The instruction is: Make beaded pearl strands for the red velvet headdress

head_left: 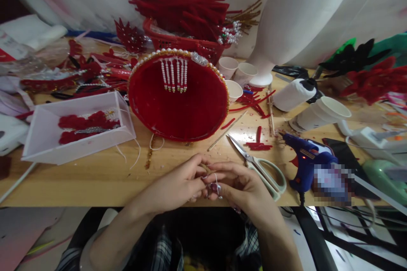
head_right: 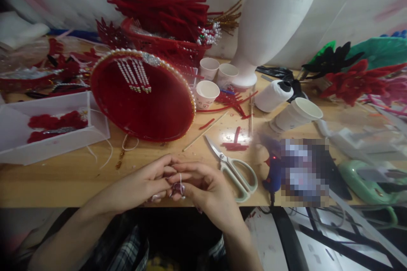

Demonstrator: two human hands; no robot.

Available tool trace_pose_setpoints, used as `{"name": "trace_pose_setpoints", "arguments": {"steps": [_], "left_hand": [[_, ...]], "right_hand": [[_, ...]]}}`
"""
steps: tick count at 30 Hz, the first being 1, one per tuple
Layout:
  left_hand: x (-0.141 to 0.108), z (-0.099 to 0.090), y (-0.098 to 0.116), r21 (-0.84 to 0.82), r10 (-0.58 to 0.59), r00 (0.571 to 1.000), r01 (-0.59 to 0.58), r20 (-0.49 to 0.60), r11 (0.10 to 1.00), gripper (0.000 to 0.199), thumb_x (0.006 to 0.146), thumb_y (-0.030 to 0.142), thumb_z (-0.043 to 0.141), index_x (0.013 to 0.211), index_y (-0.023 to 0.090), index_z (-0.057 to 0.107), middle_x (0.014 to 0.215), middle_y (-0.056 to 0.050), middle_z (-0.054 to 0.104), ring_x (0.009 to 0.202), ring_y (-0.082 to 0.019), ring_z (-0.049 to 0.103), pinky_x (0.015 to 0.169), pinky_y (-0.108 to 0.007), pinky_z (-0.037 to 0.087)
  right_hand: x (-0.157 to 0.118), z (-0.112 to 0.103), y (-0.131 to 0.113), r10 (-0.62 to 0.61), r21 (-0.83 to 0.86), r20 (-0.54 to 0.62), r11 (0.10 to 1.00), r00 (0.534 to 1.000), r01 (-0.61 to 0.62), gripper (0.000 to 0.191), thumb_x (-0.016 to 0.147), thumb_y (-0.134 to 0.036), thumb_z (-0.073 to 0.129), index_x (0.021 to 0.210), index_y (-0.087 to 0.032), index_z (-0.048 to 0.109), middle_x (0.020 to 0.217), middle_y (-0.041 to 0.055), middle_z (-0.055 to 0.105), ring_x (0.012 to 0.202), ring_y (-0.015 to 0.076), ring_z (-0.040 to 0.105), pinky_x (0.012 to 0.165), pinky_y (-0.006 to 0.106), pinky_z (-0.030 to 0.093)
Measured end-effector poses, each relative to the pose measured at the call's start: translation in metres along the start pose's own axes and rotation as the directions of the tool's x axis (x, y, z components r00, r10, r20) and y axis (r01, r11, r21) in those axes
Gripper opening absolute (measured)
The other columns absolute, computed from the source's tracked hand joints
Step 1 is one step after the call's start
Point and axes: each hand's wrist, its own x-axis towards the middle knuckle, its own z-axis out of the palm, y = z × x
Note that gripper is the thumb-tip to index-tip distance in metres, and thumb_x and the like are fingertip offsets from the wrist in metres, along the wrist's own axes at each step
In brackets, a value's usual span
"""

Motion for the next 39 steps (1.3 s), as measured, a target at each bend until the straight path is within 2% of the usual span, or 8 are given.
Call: {"name": "trace_pose_setpoints", "arguments": {"steps": [3,9,13,20,27,31,36,39], "left_hand": [[0.001,0.000,0.000,-0.087,-0.068,0.997,0.072,0.038,0.994,0.026,0.086,0.017,0.054,0.111,0.019,0.050,0.075,0.004,0.065,0.048,-0.005,0.040,0.046,-0.020,0.025],[0.004,0.000,-0.004,-0.124,-0.071,0.997,0.071,0.003,0.990,0.028,0.080,0.010,0.054,0.107,0.019,0.051,0.071,0.008,0.057,0.049,-0.004,0.038,0.046,-0.022,0.022],[0.004,0.000,-0.006,-0.105,-0.042,0.999,0.041,-0.010,0.994,0.030,0.080,0.014,0.054,0.110,0.019,0.052,0.075,0.006,0.059,0.051,-0.005,0.038,0.049,-0.023,0.024],[0.004,0.006,-0.005,-0.099,-0.049,0.998,0.045,-0.045,0.994,0.027,0.081,0.014,0.050,0.108,0.017,0.053,0.066,0.009,0.053,0.054,-0.007,0.037,0.054,-0.024,0.026],[0.004,0.007,-0.004,-0.125,-0.026,0.998,0.018,-0.057,0.992,0.019,0.078,0.014,0.051,0.097,0.017,0.053,0.068,0.008,0.053,0.054,-0.006,0.033,0.053,-0.025,0.024],[0.003,0.008,-0.004,-0.121,0.000,0.999,-0.004,-0.033,0.993,0.020,0.082,0.019,0.052,0.102,0.016,0.052,0.072,0.006,0.055,0.055,-0.007,0.035,0.053,-0.025,0.023],[0.000,0.009,-0.009,-0.045,0.122,0.992,-0.123,-0.015,0.991,0.022,0.093,0.026,0.046,0.113,0.017,0.051,0.075,0.005,0.056,0.057,-0.008,0.037,0.055,-0.025,0.028],[-0.002,0.011,-0.015,0.051,0.191,0.977,-0.187,-0.090,0.981,0.021,0.099,0.031,0.044,0.116,0.021,0.051,0.073,0.006,0.056,0.059,-0.009,0.043,0.057,-0.025,0.033]], "right_hand": [[-0.004,0.003,-0.003,-0.022,-0.106,-0.048,0.994,0.999,0.017,0.023,0.080,-0.019,0.083,0.102,-0.026,0.081,0.088,0.0019,0.083,0.068,0.0132,0.078,0.068,0.022,0.064],[-0.008,0.003,-0.007,-0.130,-0.316,-0.070,0.943,0.989,0.102,0.024,0.080,-0.012,0.077,0.096,-0.029,0.084,0.093,0.0024,0.084,0.088,0.0188,0.081,0.083,0.027,0.065],[-0.007,0.004,-0.005,-0.233,-0.413,-0.083,0.893,0.969,0.179,0.029,0.083,-0.010,0.071,0.099,-0.031,0.084,0.097,0.0010,0.084,0.089,0.0190,0.081,0.082,0.027,0.065],[-0.008,0.001,0.001,-0.373,-0.567,-0.055,0.775,0.926,0.279,0.034,0.088,-0.009,0.065,0.104,-0.033,0.082,0.098,-0.0011,0.084,0.088,0.0165,0.081,0.079,0.022,0.064],[-0.013,0.004,0.014,-0.506,-0.688,-0.074,0.650,0.859,0.324,0.025,0.092,-0.009,0.060,0.100,-0.028,0.077,0.088,-0.0001,0.082,0.072,0.0124,0.076,0.068,0.019,0.061],[-0.013,0.002,0.021,-0.485,-0.634,-0.114,0.708,0.867,0.313,0.022,0.095,-0.009,0.056,0.101,-0.028,0.066,0.090,-0.0012,0.076,0.080,0.0118,0.075,0.073,0.018,0.060],[-0.011,0.000,0.023,-0.465,-0.587,-0.124,0.747,0.877,0.313,0.020,0.098,-0.009,0.053,0.100,-0.029,0.055,0.091,-0.0022,0.066,0.086,0.0112,0.068,0.078,0.019,0.057],[-0.013,-0.001,0.020,-0.455,-0.601,-0.082,0.732,0.887,0.320,0.023,0.098,-0.007,0.049,0.102,-0.029,0.053,0.094,-0.0020,0.063,0.087,0.0106,0.065,0.081,0.019,0.055]]}}
